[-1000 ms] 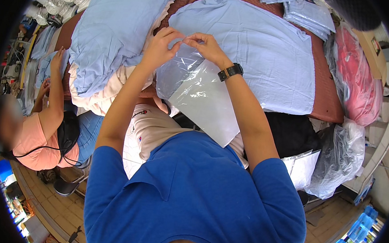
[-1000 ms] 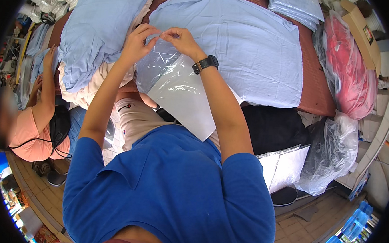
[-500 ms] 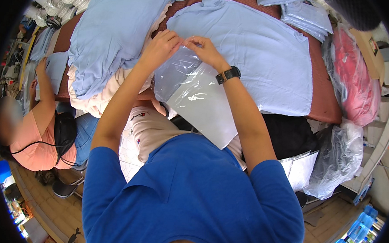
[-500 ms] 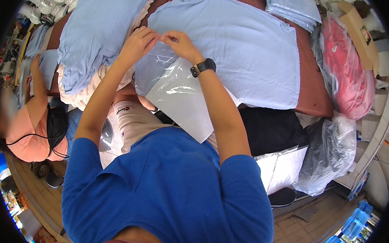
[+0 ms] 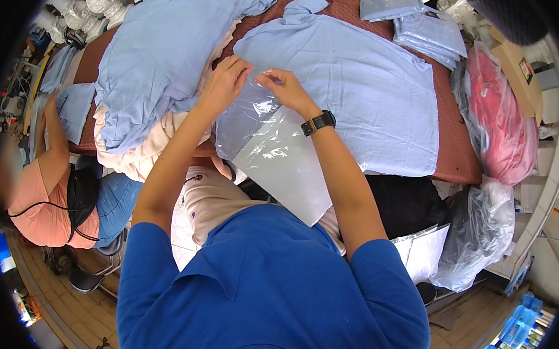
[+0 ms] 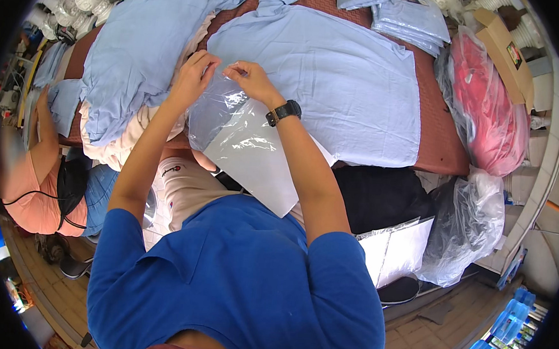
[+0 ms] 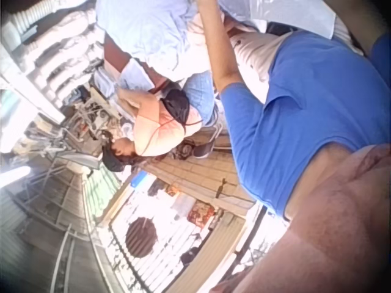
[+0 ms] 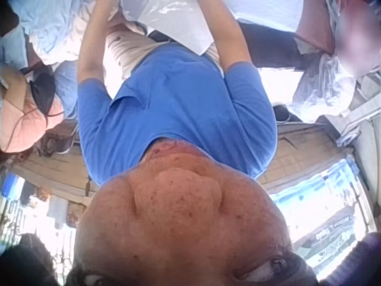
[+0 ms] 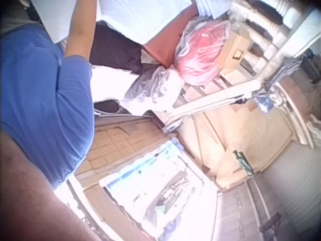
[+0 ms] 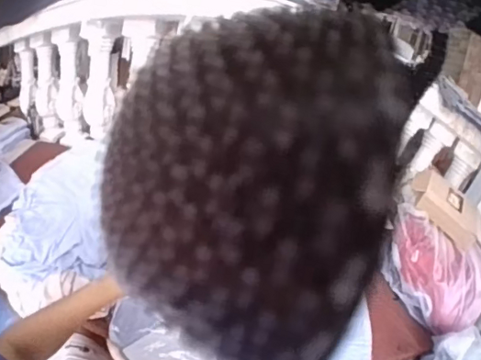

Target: The person packages a folded light blue shirt by placing it into a clear plastic bag, seals the bag, and then picks up another light blue shirt and spreads it out on the table to begin folding.

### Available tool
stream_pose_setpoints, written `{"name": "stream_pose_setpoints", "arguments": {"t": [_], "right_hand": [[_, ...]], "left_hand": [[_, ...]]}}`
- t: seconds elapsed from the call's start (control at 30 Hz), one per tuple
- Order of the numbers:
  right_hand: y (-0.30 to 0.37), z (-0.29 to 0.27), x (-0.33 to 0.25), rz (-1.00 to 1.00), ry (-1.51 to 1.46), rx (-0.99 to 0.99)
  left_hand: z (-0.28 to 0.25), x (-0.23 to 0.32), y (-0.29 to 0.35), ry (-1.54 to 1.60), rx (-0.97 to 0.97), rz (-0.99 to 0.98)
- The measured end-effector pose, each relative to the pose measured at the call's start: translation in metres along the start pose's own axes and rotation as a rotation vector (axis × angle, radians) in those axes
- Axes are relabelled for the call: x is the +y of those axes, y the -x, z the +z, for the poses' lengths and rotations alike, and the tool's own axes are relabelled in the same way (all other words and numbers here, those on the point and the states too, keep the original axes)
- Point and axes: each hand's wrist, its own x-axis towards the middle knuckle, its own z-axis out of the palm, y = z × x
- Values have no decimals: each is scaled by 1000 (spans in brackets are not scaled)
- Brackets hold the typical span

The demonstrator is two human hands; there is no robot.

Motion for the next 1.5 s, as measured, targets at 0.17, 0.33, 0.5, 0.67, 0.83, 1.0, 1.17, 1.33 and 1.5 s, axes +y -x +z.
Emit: {"name": "stream_pose_setpoints", "arguments": {"t": [0.17,0.33,0.5,0.67,0.83,1.0,1.17,1.33,1.5], "right_hand": [[-3,0,7,3,-8,31],[0,-3,2,63,-120,27],[3,-8,-4,65,-115,1],[3,-7,-5,49,-43,0],[1,-8,5,-33,-41,60],[2,-9,4,-23,-105,70],[3,-10,1,4,-88,41],[5,-10,-4,28,-93,49],[6,-10,-2,26,-95,57]], "left_hand": [[2,17,2,-7,-80,54],[7,13,-1,-48,-40,73],[14,11,0,-79,-3,78],[17,7,1,-67,13,56],[14,19,-1,-72,32,62],[11,18,0,-85,28,81],[11,14,3,-94,36,79],[11,15,3,-138,33,86],[16,10,2,-130,46,118]]}}
